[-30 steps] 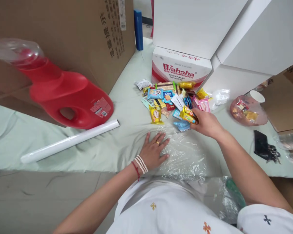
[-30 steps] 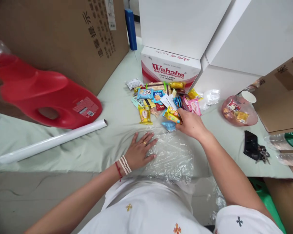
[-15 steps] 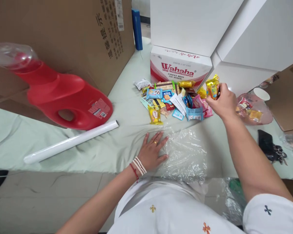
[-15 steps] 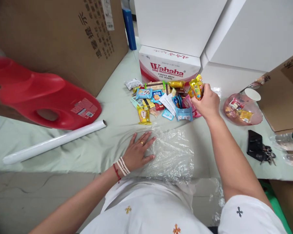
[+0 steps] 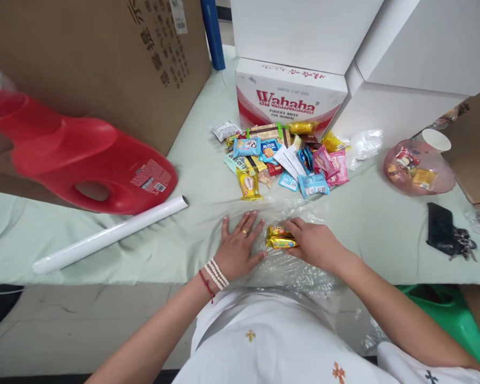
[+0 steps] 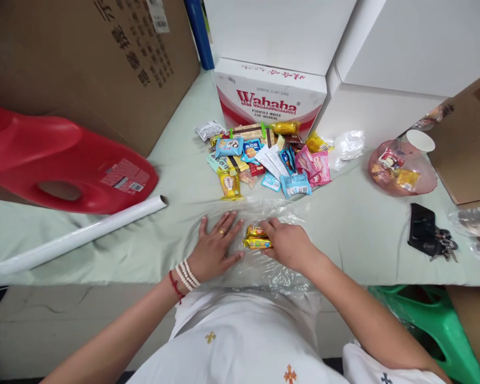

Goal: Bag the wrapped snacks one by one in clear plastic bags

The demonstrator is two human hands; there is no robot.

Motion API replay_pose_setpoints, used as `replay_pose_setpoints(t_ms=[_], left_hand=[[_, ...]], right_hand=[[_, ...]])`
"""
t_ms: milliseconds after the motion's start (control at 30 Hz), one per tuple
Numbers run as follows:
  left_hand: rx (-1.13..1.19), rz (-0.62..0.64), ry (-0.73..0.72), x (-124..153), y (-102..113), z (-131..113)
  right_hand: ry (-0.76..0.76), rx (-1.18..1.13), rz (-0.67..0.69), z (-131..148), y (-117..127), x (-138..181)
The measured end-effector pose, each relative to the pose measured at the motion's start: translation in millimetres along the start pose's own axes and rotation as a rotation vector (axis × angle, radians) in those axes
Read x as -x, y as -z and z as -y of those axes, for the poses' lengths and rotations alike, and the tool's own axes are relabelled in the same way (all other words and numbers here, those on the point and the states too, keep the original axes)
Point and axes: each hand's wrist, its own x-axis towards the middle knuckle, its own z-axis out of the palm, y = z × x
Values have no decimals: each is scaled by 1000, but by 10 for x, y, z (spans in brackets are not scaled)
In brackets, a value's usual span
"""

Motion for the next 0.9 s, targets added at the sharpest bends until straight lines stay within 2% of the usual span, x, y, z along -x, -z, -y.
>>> replay_pose_setpoints(t_ms=[133, 233, 300, 333, 400, 467, 500, 567, 700, 800, 900], left_hand=[[-4, -16, 2, 36, -36, 22], [-23, -120, 4, 84, 2, 26], [-39, -213, -58, 176, 83, 43], [-32, -227, -140, 242, 133, 58], [23, -153, -369, 401, 218, 103], [91, -2, -543, 558, 249, 157], [107, 62, -572, 622, 237, 184], [109, 111, -552, 702, 172, 233], [212, 71, -463, 654, 76, 282], [383, 66, -349, 470, 189, 281], [509, 78, -175, 192, 407, 294]], right_hand=[[-29, 15, -61, 45, -150, 41], [-14, -2, -138, 56, -272, 98], [18, -58, -248, 15, -331, 226], [47, -102, -306, -19, -356, 324], [137, -211, -365, -105, -420, 573], [228, -302, -316, -191, -526, 840], [255, -327, -275, -227, -598, 957], [255, -347, -238, -283, -765, 1126], [239, -480, -316, -376, -969, 1184], [246, -644, -334, -498, -861, 1092], [156, -748, -353, -650, -628, 945]])
